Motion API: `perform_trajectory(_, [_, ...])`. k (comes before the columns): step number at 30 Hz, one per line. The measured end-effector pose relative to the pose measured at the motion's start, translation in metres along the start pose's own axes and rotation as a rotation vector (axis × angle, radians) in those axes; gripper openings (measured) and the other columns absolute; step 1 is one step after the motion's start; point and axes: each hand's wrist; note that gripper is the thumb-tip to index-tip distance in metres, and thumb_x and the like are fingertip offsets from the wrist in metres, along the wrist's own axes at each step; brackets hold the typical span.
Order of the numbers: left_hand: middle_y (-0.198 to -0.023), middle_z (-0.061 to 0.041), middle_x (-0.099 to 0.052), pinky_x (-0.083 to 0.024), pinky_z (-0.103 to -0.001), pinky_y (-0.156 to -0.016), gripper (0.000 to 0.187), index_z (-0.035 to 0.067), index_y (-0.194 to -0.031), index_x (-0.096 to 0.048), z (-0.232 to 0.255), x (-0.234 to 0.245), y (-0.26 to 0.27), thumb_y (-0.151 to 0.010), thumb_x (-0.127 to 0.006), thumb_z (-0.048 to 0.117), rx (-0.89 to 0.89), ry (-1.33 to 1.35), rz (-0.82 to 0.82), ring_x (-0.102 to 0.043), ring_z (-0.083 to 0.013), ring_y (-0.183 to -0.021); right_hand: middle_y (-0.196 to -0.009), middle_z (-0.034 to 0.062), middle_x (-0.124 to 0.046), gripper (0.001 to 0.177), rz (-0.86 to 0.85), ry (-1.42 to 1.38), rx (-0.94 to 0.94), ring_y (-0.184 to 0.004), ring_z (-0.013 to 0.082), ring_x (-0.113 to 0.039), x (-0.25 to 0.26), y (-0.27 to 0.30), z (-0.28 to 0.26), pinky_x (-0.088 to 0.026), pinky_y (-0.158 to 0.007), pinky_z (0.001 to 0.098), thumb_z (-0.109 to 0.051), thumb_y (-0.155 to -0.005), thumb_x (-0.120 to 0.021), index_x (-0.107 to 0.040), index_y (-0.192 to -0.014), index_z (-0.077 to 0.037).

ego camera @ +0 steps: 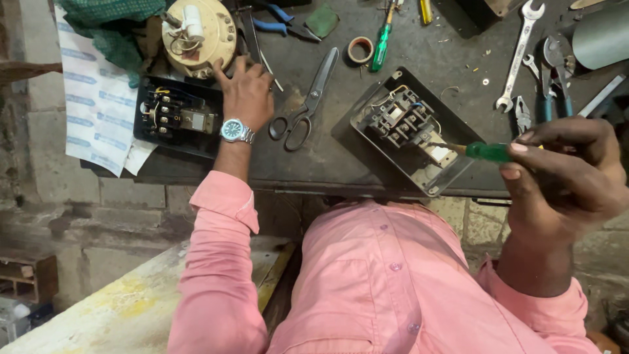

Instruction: The person disassembles an electrical component, likely a contactor, using a screwdriver. They remove screws, separate parts, and manipulate internal wiring and components on a cluttered workbench.

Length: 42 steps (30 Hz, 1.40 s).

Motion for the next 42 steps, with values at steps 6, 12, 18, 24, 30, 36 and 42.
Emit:
perform_trajectory(6, [-0.102,-0.005,-0.073,-0.028,-0.061,-0.112,0.019,0.013,-0.097,-0.078,0.001,0.015,0.007,-0.081,-0.083,0.022,-0.015,0.178,0.056,-0.060,-0.0275,-0.114,-0.108,0.0093,-0.062,0.018,-0.036,0.018,0.028,-0.082,0.0110,-0.052,-0.005,-0.001,-0.006,-0.031,-0.067,0.0178,-0.014,-0.102,-0.086,-0.077,-0.110,-0.001])
perform_trajectory(12, [-0.103,-0.007,-0.073,-0.039,-0.049,-0.103,0.017,0.011,-0.098,-0.078,-0.011,0.038,0.039,-0.084,-0.084,0.018,0.091,0.275,0.232,-0.060,-0.0278,-0.111,-0.111,0.0084,-0.061,0.019,-0.053,-0.056,0.046,-0.086,0.0125,-0.055,-0.009,0.000,-0.003,-0.037,-0.070,0.0180,-0.015,-0.107,-0.088,-0.076,-0.115,-0.002])
perform_trajectory(18, [-0.093,-0.008,-0.069,-0.047,-0.046,-0.082,0.006,0.012,-0.094,-0.078,0.025,-0.001,0.027,-0.089,-0.075,0.013,0.072,0.125,0.163,-0.063,-0.0288,-0.099,-0.112,0.0092,-0.061,0.020,-0.095,-0.077,0.052,-0.083,0.0116,-0.056,-0.012,-0.006,-0.005,-0.038,-0.069,0.0179,-0.016,-0.107,-0.087,-0.076,-0.115,-0.001])
perform_trajectory(24, [-0.091,-0.009,-0.066,-0.056,-0.043,-0.069,0.006,0.010,-0.091,-0.071,0.032,-0.022,0.022,-0.086,-0.070,0.011,0.146,0.085,0.122,-0.066,-0.0300,-0.089,-0.110,0.0115,-0.063,0.022,-0.073,-0.036,0.052,-0.079,0.0116,-0.053,-0.005,0.004,0.002,-0.034,-0.066,0.0173,-0.014,-0.101,-0.089,-0.076,-0.113,-0.001])
perform_trajectory(30, [-0.097,-0.012,-0.065,-0.055,-0.043,-0.072,0.022,0.007,-0.103,-0.069,0.017,0.023,0.049,-0.083,-0.075,0.013,0.233,0.165,0.265,-0.065,-0.0308,-0.092,-0.113,0.0108,-0.060,0.019,-0.079,-0.062,0.077,-0.087,0.0130,-0.056,-0.002,0.003,0.003,-0.040,-0.072,0.0178,-0.013,-0.106,-0.084,-0.076,-0.117,0.000])
perform_trajectory(36, [-0.124,-0.015,-0.063,-0.054,-0.046,-0.087,0.038,0.004,-0.123,-0.066,0.024,0.087,0.061,-0.089,-0.081,0.012,0.273,0.147,0.342,-0.064,-0.0355,-0.107,-0.113,0.0170,-0.069,0.018,-0.061,0.007,0.060,-0.086,0.0157,-0.065,-0.008,-0.020,-0.012,-0.047,-0.069,0.0219,-0.011,-0.094,-0.076,-0.073,-0.108,-0.001])
perform_trajectory(42, [-0.118,-0.014,-0.065,-0.058,-0.041,-0.084,0.030,0.007,-0.118,-0.067,0.150,0.105,0.053,-0.092,-0.079,0.016,0.217,0.640,0.303,-0.068,-0.0329,-0.103,-0.124,0.0214,-0.061,0.019,-0.135,-0.089,0.165,-0.109,0.0221,-0.064,-0.010,-0.035,-0.025,-0.053,-0.088,0.0288,-0.008,-0.096,-0.077,-0.072,-0.114,-0.003])
Point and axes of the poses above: each hand's wrist, its own y-axis away from the middle knuckle, its own x-axis out of the back of the hand, z = x × y
